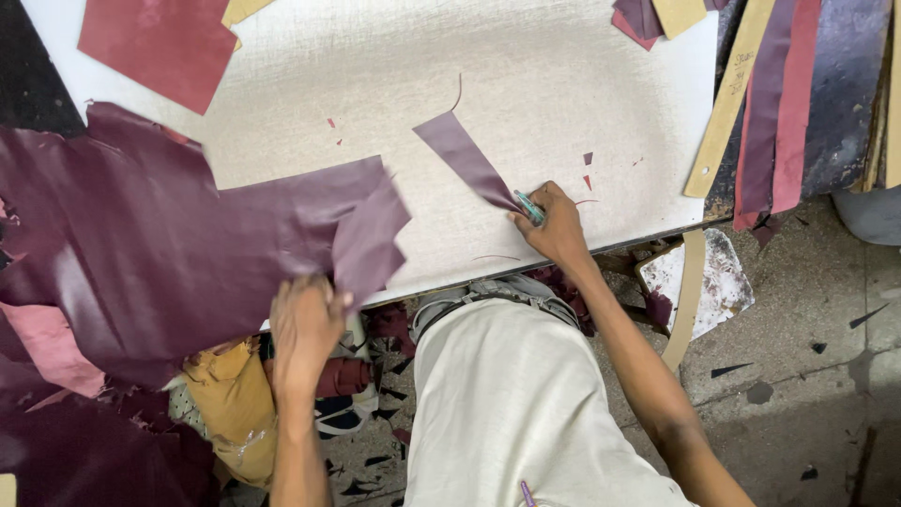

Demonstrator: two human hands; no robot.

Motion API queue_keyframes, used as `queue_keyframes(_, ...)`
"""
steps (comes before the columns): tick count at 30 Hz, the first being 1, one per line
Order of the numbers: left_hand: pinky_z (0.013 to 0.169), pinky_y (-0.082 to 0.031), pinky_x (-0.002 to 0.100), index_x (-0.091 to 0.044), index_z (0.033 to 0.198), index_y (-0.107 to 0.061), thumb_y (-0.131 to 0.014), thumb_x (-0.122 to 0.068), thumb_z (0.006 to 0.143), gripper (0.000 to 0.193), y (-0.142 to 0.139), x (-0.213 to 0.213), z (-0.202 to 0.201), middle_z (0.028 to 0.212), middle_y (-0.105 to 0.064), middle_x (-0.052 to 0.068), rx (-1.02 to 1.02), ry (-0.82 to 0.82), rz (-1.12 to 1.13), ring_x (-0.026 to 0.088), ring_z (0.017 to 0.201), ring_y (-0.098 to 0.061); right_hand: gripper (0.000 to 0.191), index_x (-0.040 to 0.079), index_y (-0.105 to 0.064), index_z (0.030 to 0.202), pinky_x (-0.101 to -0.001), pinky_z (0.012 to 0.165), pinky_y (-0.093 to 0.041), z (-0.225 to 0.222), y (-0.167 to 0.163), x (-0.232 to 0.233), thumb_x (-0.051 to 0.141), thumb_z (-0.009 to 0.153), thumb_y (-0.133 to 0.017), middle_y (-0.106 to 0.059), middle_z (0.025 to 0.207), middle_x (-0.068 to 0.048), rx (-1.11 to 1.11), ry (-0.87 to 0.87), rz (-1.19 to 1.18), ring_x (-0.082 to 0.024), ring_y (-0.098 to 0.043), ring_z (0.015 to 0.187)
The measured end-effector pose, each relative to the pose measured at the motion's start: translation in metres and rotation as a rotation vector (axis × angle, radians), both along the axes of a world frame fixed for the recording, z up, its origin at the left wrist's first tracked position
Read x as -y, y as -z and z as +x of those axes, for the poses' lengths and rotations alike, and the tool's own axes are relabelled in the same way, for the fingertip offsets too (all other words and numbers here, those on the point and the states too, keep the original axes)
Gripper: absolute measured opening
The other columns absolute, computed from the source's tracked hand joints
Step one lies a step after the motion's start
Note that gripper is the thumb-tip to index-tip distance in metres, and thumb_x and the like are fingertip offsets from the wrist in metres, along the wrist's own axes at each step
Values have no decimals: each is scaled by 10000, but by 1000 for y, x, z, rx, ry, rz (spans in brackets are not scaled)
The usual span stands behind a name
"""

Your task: The person lays out a large piece of maroon leather on a work table, places a cardboard pattern on top, and uses a cutting tool to trace and cut the leather along the pattern's edges. The person repeats this process with multiple patterns, cutting out several leather pieces.

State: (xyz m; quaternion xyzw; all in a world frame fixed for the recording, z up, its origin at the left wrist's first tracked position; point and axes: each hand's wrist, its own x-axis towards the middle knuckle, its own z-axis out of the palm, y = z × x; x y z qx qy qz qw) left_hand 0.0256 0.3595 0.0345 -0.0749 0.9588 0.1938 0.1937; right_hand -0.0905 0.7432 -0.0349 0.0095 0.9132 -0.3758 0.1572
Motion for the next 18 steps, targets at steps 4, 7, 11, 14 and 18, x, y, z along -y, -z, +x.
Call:
queue_keyframes(4,974,-576,435,-89,1112,-704,-637,-175,930,212,-17,-24,53,1032,-727,107,844,26,100,238,969,-730,146,71,-715,914,-401,695,-497,-19,-12,-64,139,812,-794,-641,814,-96,290,72,-64,-201,-561,724)
queue_keyframes(7,1117,-413,487,-70,1288,-620,-693,-176,884,424,-16,-70,58,1283,-633,133,634,176,197,309,1217,-572,258,62,-703,974,-326,680,-530,-32,-20,-104,208,787,-805,-718,811,-43,143,90,-253,-126,-651,730)
queue_keyframes(11,1137,-355,488,13,1261,-619,-635,-120,925,362,-1,-136,1,1330,-600,172,37,216,442,349,1299,-517,275,43,-734,991,-296,678,-540,-39,-23,-110,285,878,-799,-733,858,-48,105,148,-250,-122,-647,730)
queue_keyframes(14,1103,-364,486,48,1285,-608,-636,-128,926,401,13,-164,-52,1411,-549,208,-353,338,370,385,1372,-461,303,31,-731,973,-315,641,-501,-33,-21,-87,291,865,-843,-697,809,-56,104,149,10,-152,-610,701)
queue_keyframes(18,1105,-351,514,74,1346,-570,-688,-152,934,484,32,-175,-102,1422,-519,243,-509,136,378,394,1354,-447,378,9,-680,892,-321,602,-496,-20,-18,-58,300,791,-898,-641,764,-65,57,209,44,-152,-603,660)
